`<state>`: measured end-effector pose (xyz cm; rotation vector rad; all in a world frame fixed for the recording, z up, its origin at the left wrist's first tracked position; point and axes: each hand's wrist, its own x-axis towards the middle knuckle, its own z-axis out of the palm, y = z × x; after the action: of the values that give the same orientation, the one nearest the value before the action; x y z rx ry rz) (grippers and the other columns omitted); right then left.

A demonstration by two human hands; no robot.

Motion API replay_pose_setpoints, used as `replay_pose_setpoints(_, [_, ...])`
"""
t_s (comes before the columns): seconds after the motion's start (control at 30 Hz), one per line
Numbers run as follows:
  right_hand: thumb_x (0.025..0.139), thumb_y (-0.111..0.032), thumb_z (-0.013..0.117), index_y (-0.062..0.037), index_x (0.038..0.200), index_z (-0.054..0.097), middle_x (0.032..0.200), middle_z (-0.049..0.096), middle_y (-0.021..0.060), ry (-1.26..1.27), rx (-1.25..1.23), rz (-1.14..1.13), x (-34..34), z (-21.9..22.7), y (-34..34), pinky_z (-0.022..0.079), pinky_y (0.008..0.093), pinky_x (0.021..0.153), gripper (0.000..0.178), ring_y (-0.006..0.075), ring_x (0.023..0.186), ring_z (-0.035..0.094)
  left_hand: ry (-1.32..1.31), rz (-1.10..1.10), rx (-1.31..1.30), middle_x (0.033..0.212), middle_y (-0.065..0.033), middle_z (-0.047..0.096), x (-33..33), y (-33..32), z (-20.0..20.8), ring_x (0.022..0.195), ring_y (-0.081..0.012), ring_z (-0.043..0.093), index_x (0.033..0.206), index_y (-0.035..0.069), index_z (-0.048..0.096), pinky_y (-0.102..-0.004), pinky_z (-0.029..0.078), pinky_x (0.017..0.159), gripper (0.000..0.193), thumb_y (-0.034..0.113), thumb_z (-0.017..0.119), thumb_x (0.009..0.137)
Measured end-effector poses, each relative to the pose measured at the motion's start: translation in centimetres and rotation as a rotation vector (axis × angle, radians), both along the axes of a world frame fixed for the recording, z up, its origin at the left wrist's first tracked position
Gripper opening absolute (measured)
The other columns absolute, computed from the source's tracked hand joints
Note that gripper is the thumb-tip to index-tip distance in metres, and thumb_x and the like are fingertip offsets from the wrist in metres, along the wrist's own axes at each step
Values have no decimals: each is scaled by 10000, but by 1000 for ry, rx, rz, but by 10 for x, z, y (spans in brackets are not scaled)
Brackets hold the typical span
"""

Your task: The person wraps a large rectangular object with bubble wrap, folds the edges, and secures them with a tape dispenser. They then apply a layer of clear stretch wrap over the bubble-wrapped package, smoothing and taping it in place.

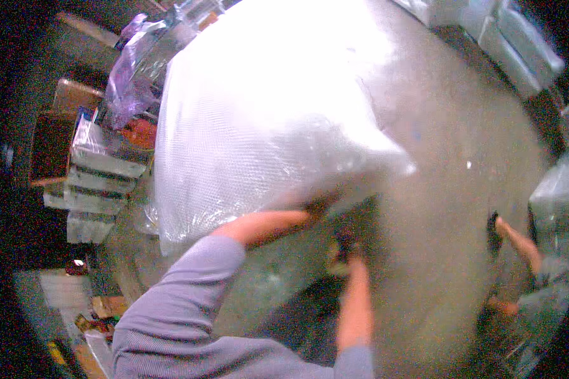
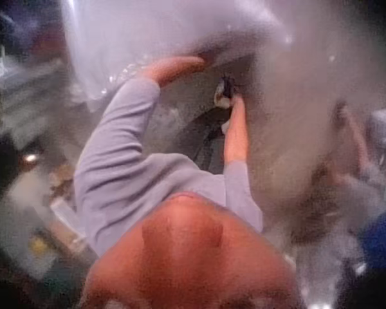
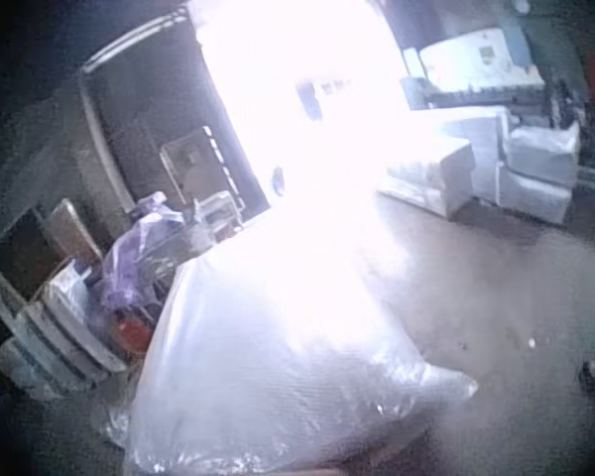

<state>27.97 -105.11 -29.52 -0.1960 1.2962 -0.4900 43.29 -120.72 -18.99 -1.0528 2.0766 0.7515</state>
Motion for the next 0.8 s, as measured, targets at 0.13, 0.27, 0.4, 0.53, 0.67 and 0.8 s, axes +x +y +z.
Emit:
replay_pose_setpoints(0.13, [920, -498, 608, -65, 1038, 652, 823, 687, 92, -78, 71, -5, -26, 25, 101, 546, 378, 637, 451, 253, 675, 671, 157, 44, 118, 1426, -217, 473, 13, 68, 52, 1337, -366, 441, 1334, 115, 553, -476, 358, 1112, 466, 344, 597, 930])
replay_pose_setpoints(0.27, [910, -489, 625, -35, 1110, 653, 926, 697, 96, 21, 107, -73, -86, 26, 209, 552, 413, 685, 498, 257, 756, 679, 877, 417, -546, 1281, -207, 586, 104, 237, 130, 1199, -390, 547, 1255, 56, 596, -483, 440, 1027, 437, 327, 617, 912])
replay_pose_setpoints(0.4, [904, -472, 629, -60, 1105, 672, 932, 691, 74, 548, 199, 241, -170, 38, 288, 541, 415, 753, 460, 235, 798, 673, 335, 1262, -421, 1263, -213, 616, 268, 425, 183, 1169, -376, 583, 1255, 43, 621, -446, 445, 1011, 494, 408, 581, 926])
replay_pose_setpoints(0.53, [853, -473, 681, -52, 1057, 699, 920, 694, 66, 725, 160, 448, -192, 101, 322, 528, 400, 733, 468, 210, 787, 664, 80, 1792, -430, 1096, -224, 678, 411, 578, 185, 1035, -387, 640, 1125, 15, 677, -462, 491, 881, 448, 399, 581, 915])
replay_pose_setpoints(0.67, [830, -471, 737, -77, 938, 720, 799, 684, 42, 565, -44, 133, -107, 210, 348, 525, 389, 636, 409, 195, 705, 655, 147, 2065, -291, 1067, -195, 697, 501, 616, 160, 1010, -336, 659, 1113, 12, 683, -429, 494, 885, 429, 387, 577, 932])
replay_pose_setpoints(0.8, [792, -511, 734, 67, 1070, 689, 985, 700, 156, 894, -183, 118, 39, 248, 327, 520, 384, 765, 643, 245, 879, 671, 327, 1651, -404, 1072, -149, 703, 554, 560, 167, 1016, -245, 653, 1133, -8, 673, -371, 489, 899, 436, 377, 597, 940])
